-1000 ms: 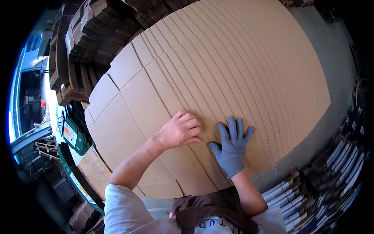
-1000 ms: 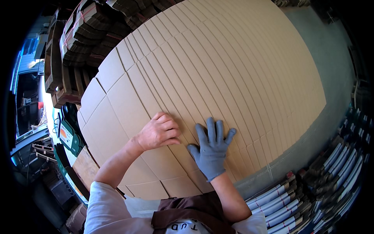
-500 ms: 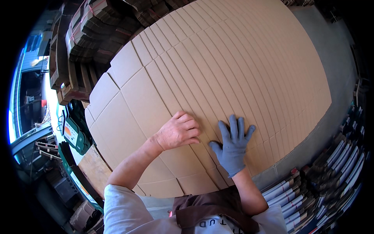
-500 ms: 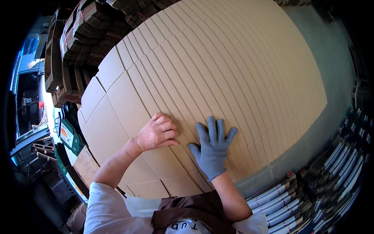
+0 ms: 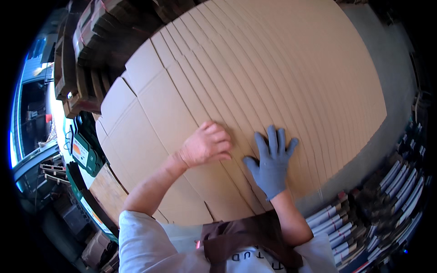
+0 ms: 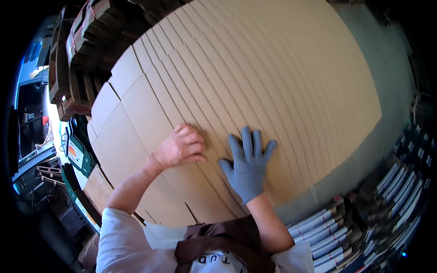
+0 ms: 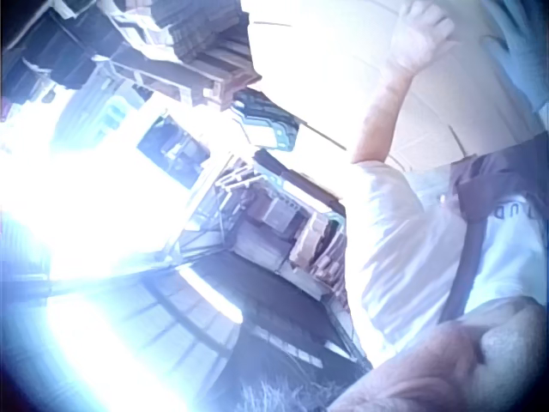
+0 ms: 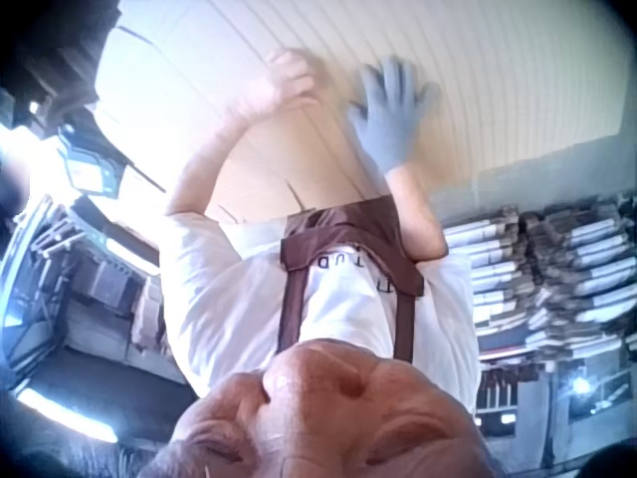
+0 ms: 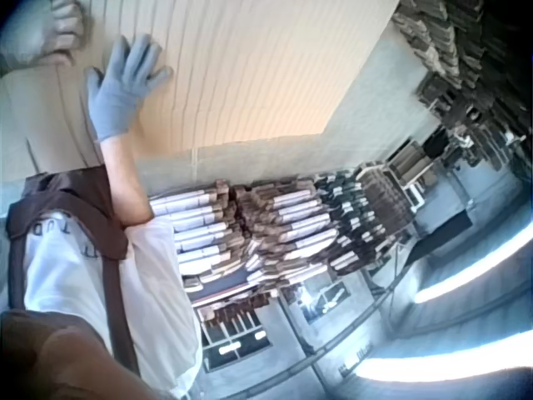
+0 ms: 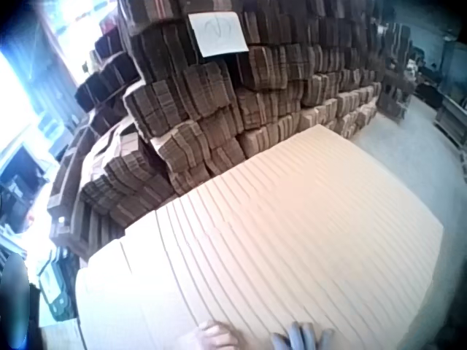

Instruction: The person aligns a stack of cardboard sheets on a workbench, then retrieves a container of white adhesive. They use a brush to spread the adhesive across the surface of the cardboard sheets.

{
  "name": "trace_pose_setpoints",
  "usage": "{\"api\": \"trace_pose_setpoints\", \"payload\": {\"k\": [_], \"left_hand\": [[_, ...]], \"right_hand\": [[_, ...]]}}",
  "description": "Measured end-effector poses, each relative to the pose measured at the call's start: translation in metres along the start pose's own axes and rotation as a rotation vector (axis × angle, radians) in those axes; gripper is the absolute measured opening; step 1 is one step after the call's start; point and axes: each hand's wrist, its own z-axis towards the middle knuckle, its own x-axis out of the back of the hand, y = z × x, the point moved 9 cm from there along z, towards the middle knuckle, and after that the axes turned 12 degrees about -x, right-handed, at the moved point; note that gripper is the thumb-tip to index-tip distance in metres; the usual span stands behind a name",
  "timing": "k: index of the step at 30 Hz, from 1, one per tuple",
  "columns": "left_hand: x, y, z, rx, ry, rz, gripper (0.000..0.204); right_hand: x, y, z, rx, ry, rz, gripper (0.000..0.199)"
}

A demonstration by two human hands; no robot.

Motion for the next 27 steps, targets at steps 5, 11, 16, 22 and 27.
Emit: {"api": "trace_pose_setpoints", "payload": {"k": [5, 11, 16, 22, 27], "left_hand": [[-0.001, -0.002, 0.000, -0.003, 0.002, 0.002, 0.028], [-0.001, -0.003, 0.001, -0.003, 0.003, -0.015, 0.029], [0.006, -0.001, 0.006, -0.029, 0.029, 0.005, 0.029], [-0.002, 0.000, -0.008, -0.029, 0.031, 0.044, 0.034], [0.028, 0.005, -0.052, 0.334, 0.193, 0.198, 0.052]], "right_hand": [[0.001, 0.000, 0.003, 0.003, 0.026, -0.002, 0.076], [0.004, 0.002, 0.004, 0.005, 0.060, 0.000, 0.075], [0.007, -0.007, 0.000, 0.030, 0.038, 0.005, 0.076], [-0.016, -0.029, -0.015, 0.054, -0.041, -0.128, 0.080], [-0.018, -0.035, -0.021, 0.079, -0.011, -0.103, 0.082]]}}
